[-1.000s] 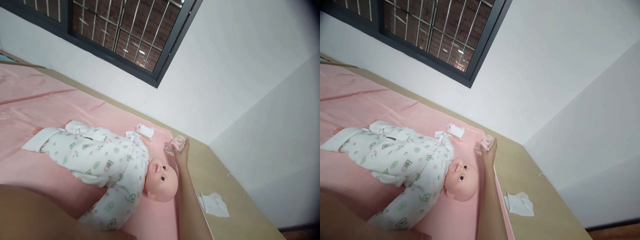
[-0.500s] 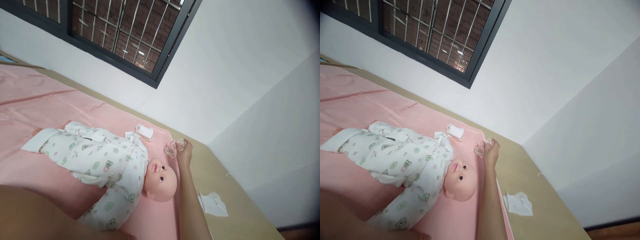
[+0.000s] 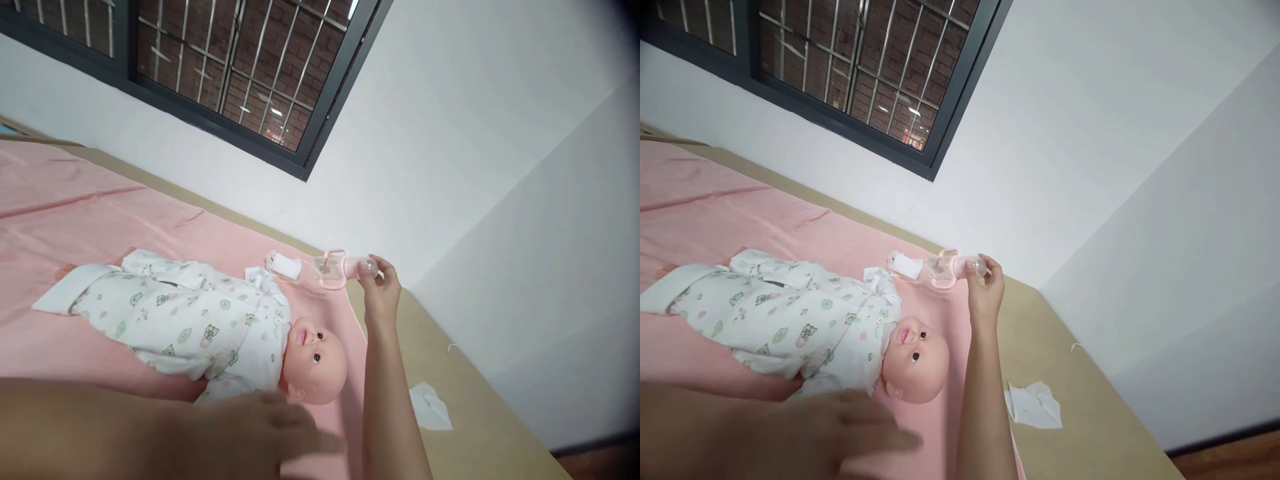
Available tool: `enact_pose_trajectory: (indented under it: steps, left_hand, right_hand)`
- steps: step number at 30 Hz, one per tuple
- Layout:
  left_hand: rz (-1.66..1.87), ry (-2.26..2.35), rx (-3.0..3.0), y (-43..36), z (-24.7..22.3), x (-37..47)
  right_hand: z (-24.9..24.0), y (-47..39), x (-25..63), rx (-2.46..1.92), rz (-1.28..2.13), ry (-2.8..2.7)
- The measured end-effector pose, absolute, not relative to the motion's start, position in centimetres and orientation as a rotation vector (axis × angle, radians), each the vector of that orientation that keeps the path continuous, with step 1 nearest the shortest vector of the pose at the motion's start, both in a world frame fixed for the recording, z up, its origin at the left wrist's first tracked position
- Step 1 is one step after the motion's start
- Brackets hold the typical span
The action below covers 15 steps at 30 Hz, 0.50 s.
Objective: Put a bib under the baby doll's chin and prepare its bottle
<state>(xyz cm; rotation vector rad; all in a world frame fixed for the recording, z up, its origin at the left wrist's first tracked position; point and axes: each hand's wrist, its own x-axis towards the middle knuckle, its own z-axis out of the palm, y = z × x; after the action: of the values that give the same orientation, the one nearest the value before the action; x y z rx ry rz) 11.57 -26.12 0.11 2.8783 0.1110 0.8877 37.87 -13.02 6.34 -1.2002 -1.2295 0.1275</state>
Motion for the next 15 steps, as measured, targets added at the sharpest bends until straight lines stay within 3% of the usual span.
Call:
enact_pose_trajectory:
  steps: [3, 6, 10, 15]
  left_hand:
    - [1.253, 0.256, 2.841, -23.5, 2.6, 10.8]
    - [1.524, 0.718, 2.787, -20.4, 3.7, 9.8]
    - [1.453, 1.053, 2.695, -18.1, 4.2, 8.6]
    - [1.344, 1.122, 2.672, -18.4, 4.5, 8.6]
  right_hand:
    - [8.0, -15.2, 34.7, -1.119, 0.218, -1.298]
    - [9.0, -17.3, 31.8, -1.076, 0.317, -1.391]
    - [9.5, -19.5, 28.5, -1.05, 0.427, -1.501]
    - [9.2, -21.6, 25.5, -1.06, 0.598, -1.592]
